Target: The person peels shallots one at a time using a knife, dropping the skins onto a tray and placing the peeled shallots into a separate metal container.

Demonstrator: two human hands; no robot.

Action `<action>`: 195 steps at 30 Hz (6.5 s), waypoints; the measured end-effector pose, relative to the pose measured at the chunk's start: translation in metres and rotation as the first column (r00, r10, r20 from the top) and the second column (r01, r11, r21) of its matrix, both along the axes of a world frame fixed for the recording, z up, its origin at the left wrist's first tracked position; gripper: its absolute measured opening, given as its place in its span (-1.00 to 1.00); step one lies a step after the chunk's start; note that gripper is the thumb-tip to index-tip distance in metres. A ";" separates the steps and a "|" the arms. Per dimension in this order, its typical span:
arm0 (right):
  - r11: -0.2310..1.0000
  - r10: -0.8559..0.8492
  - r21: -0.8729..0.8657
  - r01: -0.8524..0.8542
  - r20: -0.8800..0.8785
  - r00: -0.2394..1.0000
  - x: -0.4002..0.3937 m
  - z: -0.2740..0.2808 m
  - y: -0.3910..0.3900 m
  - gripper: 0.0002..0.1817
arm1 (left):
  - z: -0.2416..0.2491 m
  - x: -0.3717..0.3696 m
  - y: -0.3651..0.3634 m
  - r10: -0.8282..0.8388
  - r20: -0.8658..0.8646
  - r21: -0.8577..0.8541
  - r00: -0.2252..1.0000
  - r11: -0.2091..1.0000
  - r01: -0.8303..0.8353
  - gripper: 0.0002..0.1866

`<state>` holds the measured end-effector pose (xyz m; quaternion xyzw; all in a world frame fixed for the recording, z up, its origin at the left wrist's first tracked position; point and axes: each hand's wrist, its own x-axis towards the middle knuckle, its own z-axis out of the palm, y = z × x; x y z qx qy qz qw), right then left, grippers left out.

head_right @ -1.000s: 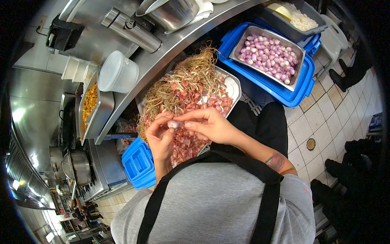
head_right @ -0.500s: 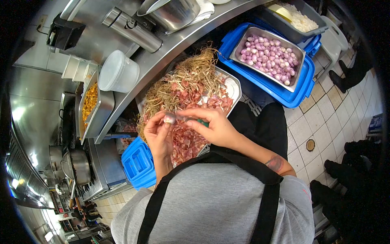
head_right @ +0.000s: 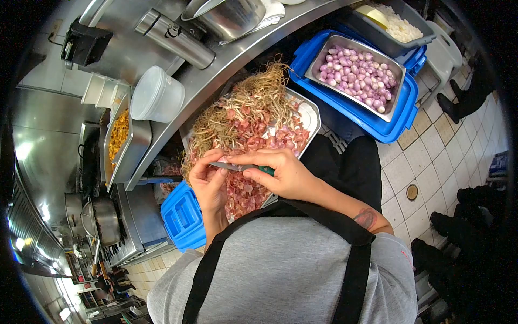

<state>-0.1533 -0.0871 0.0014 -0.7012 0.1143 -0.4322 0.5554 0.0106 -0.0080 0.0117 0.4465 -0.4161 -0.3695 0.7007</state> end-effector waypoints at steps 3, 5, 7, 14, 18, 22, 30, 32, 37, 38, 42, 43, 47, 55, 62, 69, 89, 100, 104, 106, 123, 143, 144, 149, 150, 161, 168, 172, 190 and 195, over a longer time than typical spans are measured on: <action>0.999 0.007 0.033 -0.007 0.020 1.000 0.002 0.000 0.002 -0.69 | -0.004 0.001 0.001 0.025 -0.005 0.009 1.000 1.000 -0.025 -0.69; 0.999 0.026 0.035 -0.025 -0.048 0.998 -0.002 0.002 0.001 -0.69 | -0.004 0.001 0.000 0.008 -0.001 -0.004 1.000 1.000 -0.008 -0.68; 0.999 0.031 0.033 -0.027 -0.122 0.992 -0.005 0.008 0.001 -0.70 | -0.003 0.000 0.001 0.009 -0.005 0.003 1.000 1.000 -0.009 -0.68; 0.788 0.298 0.542 -0.291 0.077 0.952 -0.005 0.002 0.003 -0.72 | -0.008 0.001 0.002 -0.061 -0.018 -0.022 0.998 0.998 0.060 -0.68; 0.521 0.398 0.690 -0.503 0.324 0.858 -0.005 -0.006 -0.004 -0.69 | -0.013 0.001 -0.003 -0.122 -0.116 -0.003 0.986 0.992 0.123 -0.65; 0.559 0.383 0.682 -0.472 0.292 0.876 -0.004 -0.008 -0.004 -0.68 | -0.010 -0.003 -0.005 -0.066 -0.140 0.033 0.988 0.997 0.071 -0.62; 0.736 0.120 0.657 -0.165 0.114 0.986 -0.001 -0.013 -0.014 -0.70 | -0.005 0.000 0.000 -0.147 -0.279 0.048 0.949 0.985 0.167 -0.52; 0.839 0.049 0.539 -0.073 0.059 0.997 -0.001 -0.014 -0.013 -0.70 | -0.005 -0.002 -0.001 -0.098 -0.295 0.078 0.950 0.989 0.127 -0.52; 0.978 -0.052 0.201 0.056 -0.025 0.998 0.001 0.001 -0.001 -0.67 | -0.008 -0.002 -0.003 0.005 -0.211 0.099 0.978 0.995 0.016 -0.53; 0.977 0.035 0.215 0.003 -0.173 0.984 -0.006 0.010 -0.001 -0.65 | -0.008 -0.001 -0.003 -0.003 -0.202 0.100 0.979 0.995 0.024 -0.53; 1.000 -0.008 0.021 0.009 -0.056 0.998 -0.001 0.007 0.000 -0.62 | -0.010 0.001 -0.004 0.031 -0.013 0.022 0.999 0.999 -0.030 -0.54; 1.000 -0.013 0.007 0.014 -0.046 0.999 -0.001 0.007 0.000 -0.62 | -0.004 -0.001 -0.004 0.012 -0.006 0.015 1.000 1.000 -0.012 -0.56; 0.999 -0.026 -0.044 0.024 -0.052 0.998 -0.001 0.006 0.000 -0.62 | -0.001 0.000 -0.003 -0.028 0.016 -0.024 0.999 0.999 0.028 -0.56; 0.998 -0.056 0.006 0.056 -0.039 0.998 0.001 0.001 0.005 -0.66 | -0.006 -0.007 -0.001 0.024 -0.011 -0.015 1.000 1.000 -0.024 -0.57; 0.614 0.279 0.707 -0.351 0.221 0.934 -0.003 -0.001 -0.007 -0.67 | -0.011 -0.005 0.001 -0.122 -0.174 -0.071 0.977 0.991 0.111 -0.54; 0.843 -0.025 0.538 0.009 0.023 0.999 0.002 -0.009 -0.008 -0.67 | -0.003 -0.010 -0.004 -0.078 -0.238 -0.059 0.968 0.996 0.065 -0.46; 0.995 0.003 0.098 -0.008 0.049 0.999 0.003 0.001 0.004 -0.67 | -0.017 -0.009 -0.003 -0.003 -0.266 -0.010 0.964 1.000 0.001 -0.55; 0.944 -0.071 0.321 0.081 -0.042 0.997 -0.007 0.003 -0.008 -0.65 | -0.011 -0.008 -0.005 -0.028 -0.239 0.023 0.971 0.999 0.034 -0.51; 0.999 -0.029 0.023 0.031 -0.078 0.997 -0.007 0.007 -0.006 -0.64 | -0.016 0.001 -0.007 -0.035 -0.143 -0.040 0.989 0.999 0.030 -0.53; 0.999 0.017 0.050 -0.015 -0.056 0.998 -0.006 0.012 -0.002 -0.64 | -0.015 0.002 -0.005 -0.051 -0.119 -0.024 0.992 0.999 0.048 -0.53; 0.962 0.171 0.215 -0.166 -0.008 0.985 -0.008 0.012 -0.004 -0.67 | -0.004 0.000 -0.005 -0.110 -0.007 -0.017 0.994 0.994 0.110 -0.58; 0.942 -0.049 0.325 0.086 -0.119 0.992 -0.005 -0.006 -0.013 -0.65 | -0.010 0.002 -0.004 -0.083 -0.174 0.058 0.981 0.994 0.094 -0.48; 0.946 -0.046 0.317 0.073 -0.092 0.995 -0.004 -0.005 -0.011 -0.65 | -0.009 0.002 -0.005 -0.075 -0.199 0.055 0.977 0.995 0.087 -0.50; 0.978 0.040 0.206 -0.018 -0.102 0.994 -0.007 0.015 -0.001 -0.63 | -0.009 -0.002 -0.007 -0.036 -0.307 0.038 0.951 0.998 0.050 -0.57; 0.993 0.018 0.117 -0.010 -0.075 0.997 -0.005 0.012 -0.001 -0.63 | -0.010 -0.002 -0.007 -0.044 -0.275 0.023 0.960 0.998 0.053 -0.57; 0.929 0.129 0.349 -0.121 -0.001 0.992 -0.002 0.003 0.001 -0.67 | -0.019 -0.001 -0.005 -0.048 -0.203 -0.016 0.978 0.999 0.045 -0.57; 0.782 0.164 0.596 -0.182 0.084 0.983 -0.001 -0.005 -0.003 -0.64 | -0.012 -0.008 -0.005 -0.071 -0.274 -0.005 0.959 0.997 0.073 -0.59; 0.915 0.166 0.370 -0.162 0.020 0.986 -0.005 0.009 0.005 -0.65 | -0.013 -0.008 -0.005 -0.030 -0.279 0.013 0.960 0.999 0.035 -0.59; 0.993 0.040 0.116 -0.026 -0.121 0.992 -0.008 -0.001 -0.007 -0.68 | -0.004 0.005 -0.008 -0.067 0.193 -0.002 0.979 0.998 0.069 -0.59; 1.000 0.022 -0.009 -0.023 -0.092 0.995 -0.004 -0.001 -0.005 -0.69 | 0.001 0.006 -0.005 -0.102 0.264 0.031 0.959 0.995 0.098 -0.60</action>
